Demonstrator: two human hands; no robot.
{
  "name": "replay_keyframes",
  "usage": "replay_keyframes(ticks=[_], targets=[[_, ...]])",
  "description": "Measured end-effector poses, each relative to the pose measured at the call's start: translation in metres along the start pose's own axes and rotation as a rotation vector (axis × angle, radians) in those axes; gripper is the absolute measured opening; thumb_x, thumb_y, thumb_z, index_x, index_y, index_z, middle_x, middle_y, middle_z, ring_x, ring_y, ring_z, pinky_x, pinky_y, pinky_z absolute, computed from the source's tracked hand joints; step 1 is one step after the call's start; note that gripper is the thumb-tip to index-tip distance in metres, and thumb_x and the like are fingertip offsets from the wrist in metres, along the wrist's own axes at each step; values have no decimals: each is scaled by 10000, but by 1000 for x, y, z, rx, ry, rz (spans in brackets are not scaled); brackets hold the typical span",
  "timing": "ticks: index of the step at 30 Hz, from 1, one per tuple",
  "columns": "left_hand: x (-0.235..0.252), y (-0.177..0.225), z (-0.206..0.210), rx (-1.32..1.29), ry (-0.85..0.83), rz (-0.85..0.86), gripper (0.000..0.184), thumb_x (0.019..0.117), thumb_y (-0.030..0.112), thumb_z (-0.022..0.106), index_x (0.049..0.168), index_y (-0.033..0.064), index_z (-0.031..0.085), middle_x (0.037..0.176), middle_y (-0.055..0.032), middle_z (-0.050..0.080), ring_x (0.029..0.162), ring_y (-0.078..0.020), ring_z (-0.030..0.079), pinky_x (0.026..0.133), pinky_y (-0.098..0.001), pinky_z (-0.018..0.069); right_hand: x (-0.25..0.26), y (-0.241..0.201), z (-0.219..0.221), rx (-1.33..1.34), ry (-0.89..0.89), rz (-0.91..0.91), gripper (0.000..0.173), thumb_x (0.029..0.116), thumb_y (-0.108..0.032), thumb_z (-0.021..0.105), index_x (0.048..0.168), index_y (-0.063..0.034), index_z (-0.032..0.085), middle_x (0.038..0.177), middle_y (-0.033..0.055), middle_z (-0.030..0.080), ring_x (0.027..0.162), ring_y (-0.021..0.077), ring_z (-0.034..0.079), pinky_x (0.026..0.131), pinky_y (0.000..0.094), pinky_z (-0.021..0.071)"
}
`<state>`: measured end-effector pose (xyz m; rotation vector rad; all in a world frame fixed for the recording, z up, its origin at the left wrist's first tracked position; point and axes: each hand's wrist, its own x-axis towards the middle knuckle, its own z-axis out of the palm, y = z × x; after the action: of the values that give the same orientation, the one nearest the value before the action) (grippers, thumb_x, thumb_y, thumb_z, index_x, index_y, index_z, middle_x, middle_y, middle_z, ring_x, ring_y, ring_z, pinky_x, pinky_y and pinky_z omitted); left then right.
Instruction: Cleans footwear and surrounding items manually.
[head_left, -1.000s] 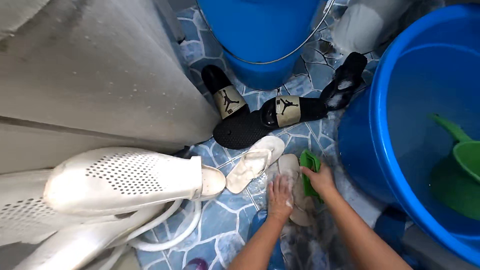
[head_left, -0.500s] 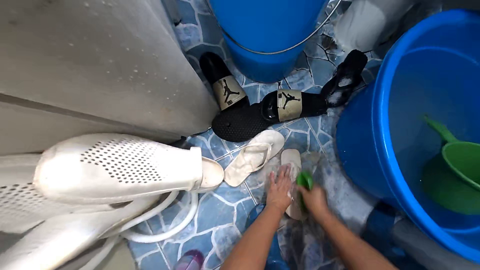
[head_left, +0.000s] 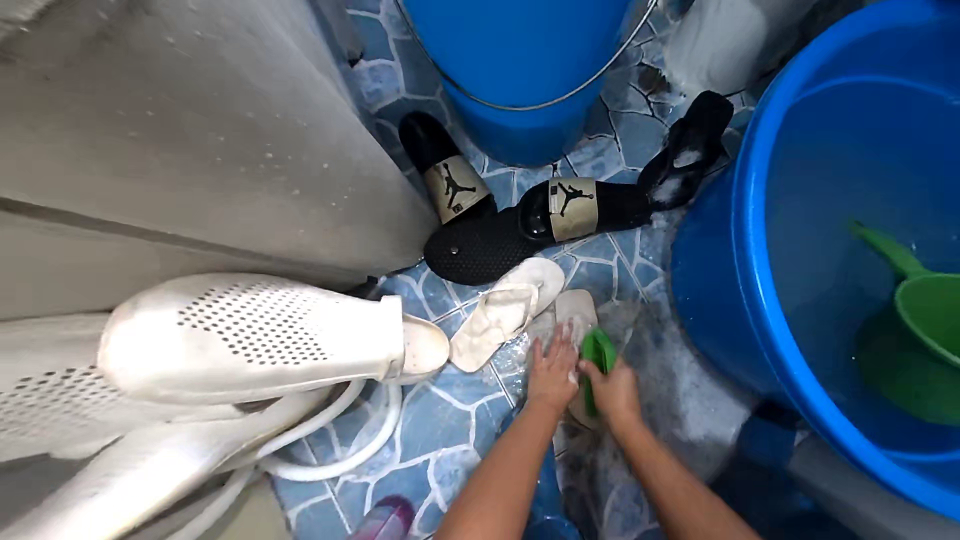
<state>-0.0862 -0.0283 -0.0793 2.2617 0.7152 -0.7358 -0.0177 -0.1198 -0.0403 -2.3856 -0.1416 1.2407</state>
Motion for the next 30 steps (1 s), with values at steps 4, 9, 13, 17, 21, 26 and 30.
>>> replay_keyframes(ticks=[4, 9, 13, 17, 21, 26, 30], targets=[[2, -1, -1, 64, -79, 21, 577, 1065, 135, 411, 1614, 29, 270, 1739, -73, 18, 1601, -256, -63, 1239, -618, -14, -48, 72, 4, -109, -74, 83, 537, 1011, -350, 663, 1303, 96, 601, 1187, 275, 691, 1136, 390, 679, 1019, 531, 513], [2, -2, 3, 25, -49, 26, 558, 1080, 167, 421, 1604, 24, 296, 1738, -72, 56, 1602, -258, -47, 1231, -632, -21, 13, -10, -16, -24, 2, 42, 496, 1006, -306, 683, 1332, 58, 597, 1222, 264, 673, 1172, 381, 651, 1037, 544, 493], [1, 0, 2, 31, -42, 1, 567, 1080, 175, 425, 1612, 39, 285, 1739, -65, 52, 1602, -246, -48, 1229, -633, -48, -10, 34, -5, -120, -50, -40, 528, 1019, -334, 649, 1354, 68, 577, 1207, 250, 689, 1147, 364, 675, 1033, 520, 511], [5, -2, -3, 29, -76, 21, 585, 1054, 120, 451, 1613, 51, 293, 1741, -51, 14, 1597, -240, -99, 1218, -652, -75, -33, 56, -6, -137, -96, 42, 514, 1016, -330, 656, 1322, 79, 600, 1203, 263, 688, 1146, 375, 673, 1029, 525, 507], [3, 1, 2, -9, -1, 10, 574, 1055, 119, 461, 1603, 36, 312, 1735, -69, 90, 1603, -249, -31, 1220, -651, -55, 35, -35, -20, -18, 48, -52, 445, 1017, -285, 670, 1286, 65, 613, 1178, 289, 676, 1113, 429, 663, 977, 608, 510], [4, -2, -1, 35, -55, 14, 575, 1058, 139, 473, 1601, 35, 316, 1738, -62, 74, 1603, -245, -43, 1213, -672, -57, -25, 53, -3, -216, -98, -35, 546, 1020, -339, 644, 1342, 96, 577, 1207, 281, 682, 1146, 401, 672, 1029, 545, 510], [9, -2, -4, 41, -51, 54, 574, 1039, 117, 507, 1583, 21, 351, 1739, -62, 64, 1602, -254, -53, 1211, -667, -56, -28, 48, -13, -195, -116, 101, 560, 1016, -343, 655, 1359, 92, 565, 1265, 283, 655, 1210, 394, 636, 1072, 526, 476]])
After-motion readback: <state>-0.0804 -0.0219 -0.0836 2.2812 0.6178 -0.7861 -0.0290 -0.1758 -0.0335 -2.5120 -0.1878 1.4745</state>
